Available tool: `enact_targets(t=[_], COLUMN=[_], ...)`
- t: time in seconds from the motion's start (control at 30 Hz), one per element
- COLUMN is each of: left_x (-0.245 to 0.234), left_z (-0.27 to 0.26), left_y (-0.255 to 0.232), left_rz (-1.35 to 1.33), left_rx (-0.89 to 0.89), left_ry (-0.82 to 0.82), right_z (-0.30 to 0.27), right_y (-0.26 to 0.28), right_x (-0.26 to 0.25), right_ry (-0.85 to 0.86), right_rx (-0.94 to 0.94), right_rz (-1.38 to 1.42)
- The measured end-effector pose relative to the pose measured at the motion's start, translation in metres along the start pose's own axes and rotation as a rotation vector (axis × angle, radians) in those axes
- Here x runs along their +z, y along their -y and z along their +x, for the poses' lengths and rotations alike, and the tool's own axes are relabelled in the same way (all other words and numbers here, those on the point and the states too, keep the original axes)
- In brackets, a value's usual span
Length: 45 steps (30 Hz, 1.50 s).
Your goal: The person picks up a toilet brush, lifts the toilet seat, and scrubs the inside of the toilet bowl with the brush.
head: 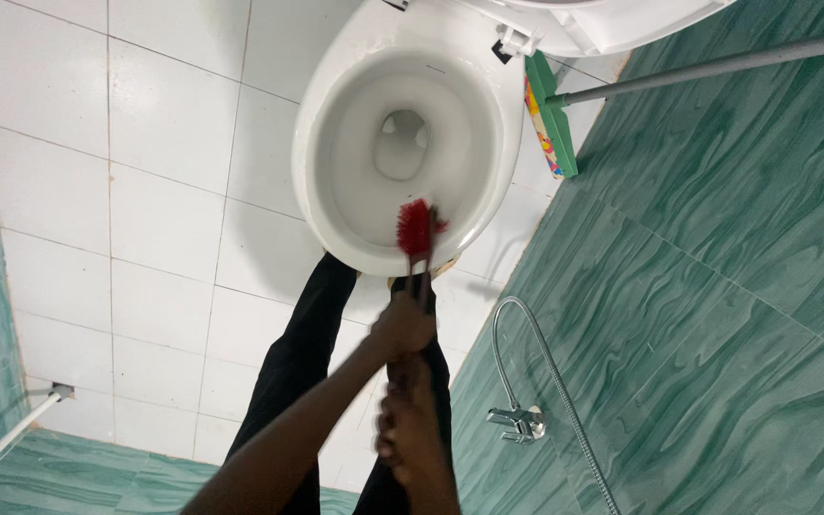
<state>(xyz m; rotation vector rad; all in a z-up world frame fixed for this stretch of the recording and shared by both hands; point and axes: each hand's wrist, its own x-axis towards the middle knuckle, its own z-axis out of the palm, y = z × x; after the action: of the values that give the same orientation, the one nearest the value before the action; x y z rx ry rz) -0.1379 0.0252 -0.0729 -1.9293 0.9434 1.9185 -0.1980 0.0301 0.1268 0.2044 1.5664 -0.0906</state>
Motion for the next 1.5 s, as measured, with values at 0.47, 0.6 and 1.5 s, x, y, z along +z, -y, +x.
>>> enact_targets(t=[0.47, 0.6, 1.5], left_x=[-0.159, -0.113, -0.125], left_z=[-0.074, -0.062, 0.054], left_y=[0.01, 0.035, -0.149], left_rz=[0.291, 0.184, -1.619], left_rx=[-0.256, -0.188, 0.153], left_ry=[-0.133, -0.078, 0.493], right_z=[0.022, 0.001, 0.041], right_y=[-0.053, -0.04, 0.173], right_x=[0.11, 0.091, 0.01], right_ry=[0.601, 0.277, 0.484], right_rx=[0.098, 0.188, -0.225], right_rz=[0.746, 0.426, 0.581])
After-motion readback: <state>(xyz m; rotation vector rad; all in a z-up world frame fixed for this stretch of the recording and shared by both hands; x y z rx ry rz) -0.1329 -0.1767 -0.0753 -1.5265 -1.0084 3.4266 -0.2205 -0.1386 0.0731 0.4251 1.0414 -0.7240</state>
